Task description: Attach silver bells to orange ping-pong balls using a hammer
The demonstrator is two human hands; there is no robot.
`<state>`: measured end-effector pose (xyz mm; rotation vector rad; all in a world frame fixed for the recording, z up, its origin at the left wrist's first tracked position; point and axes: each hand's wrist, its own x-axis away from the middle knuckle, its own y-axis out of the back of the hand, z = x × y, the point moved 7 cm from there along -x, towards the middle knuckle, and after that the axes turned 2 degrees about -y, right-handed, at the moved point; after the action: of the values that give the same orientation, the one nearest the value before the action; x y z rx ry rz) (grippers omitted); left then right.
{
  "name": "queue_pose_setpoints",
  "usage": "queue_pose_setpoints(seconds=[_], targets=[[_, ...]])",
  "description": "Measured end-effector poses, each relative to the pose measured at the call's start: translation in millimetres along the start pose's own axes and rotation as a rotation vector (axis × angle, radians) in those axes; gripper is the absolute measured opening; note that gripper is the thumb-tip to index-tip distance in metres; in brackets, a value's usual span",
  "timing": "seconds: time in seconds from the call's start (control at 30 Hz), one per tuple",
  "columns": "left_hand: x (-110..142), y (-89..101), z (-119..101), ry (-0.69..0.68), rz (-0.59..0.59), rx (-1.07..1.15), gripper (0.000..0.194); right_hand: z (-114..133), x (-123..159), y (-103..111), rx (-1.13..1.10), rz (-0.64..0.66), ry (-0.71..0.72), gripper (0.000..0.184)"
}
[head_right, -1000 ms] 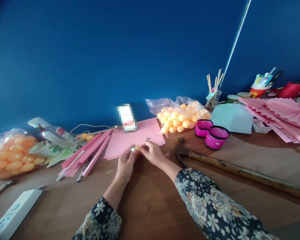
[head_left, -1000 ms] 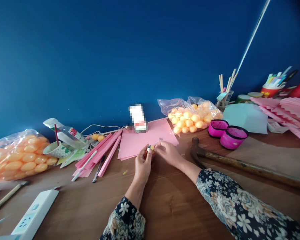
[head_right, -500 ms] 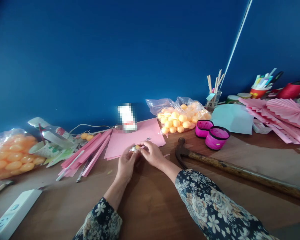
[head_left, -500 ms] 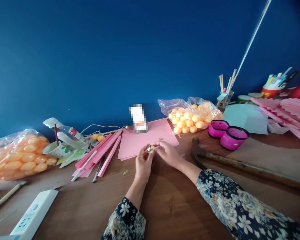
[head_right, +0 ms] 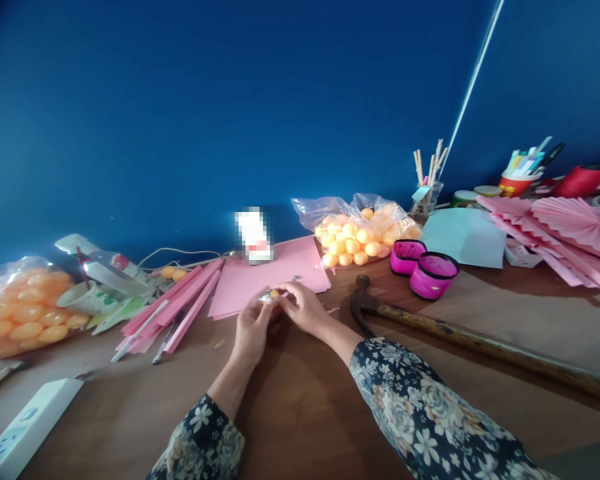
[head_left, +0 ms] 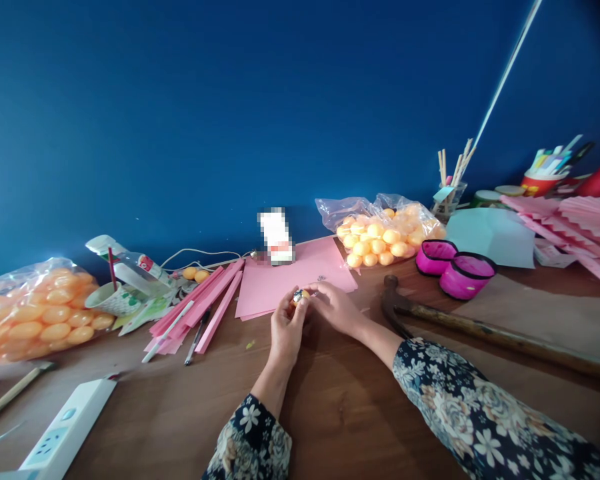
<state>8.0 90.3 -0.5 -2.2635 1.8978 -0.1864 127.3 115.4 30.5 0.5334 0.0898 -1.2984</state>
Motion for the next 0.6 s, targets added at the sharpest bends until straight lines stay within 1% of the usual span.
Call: queue_pose_setpoints(seconds=[0.2,0.6], targets=[[-2.0,2.3,4.5,-0.007,-0.003,-0.004,0.047,3.1,-0.2,-1.4,0.037,0.007,0.023,0.026],[-1.5,3.4,6.8,0.03,0.014,0.006,0.047,4.7,2.2,-3.4,0.0,0.065,-0.014,0.033]])
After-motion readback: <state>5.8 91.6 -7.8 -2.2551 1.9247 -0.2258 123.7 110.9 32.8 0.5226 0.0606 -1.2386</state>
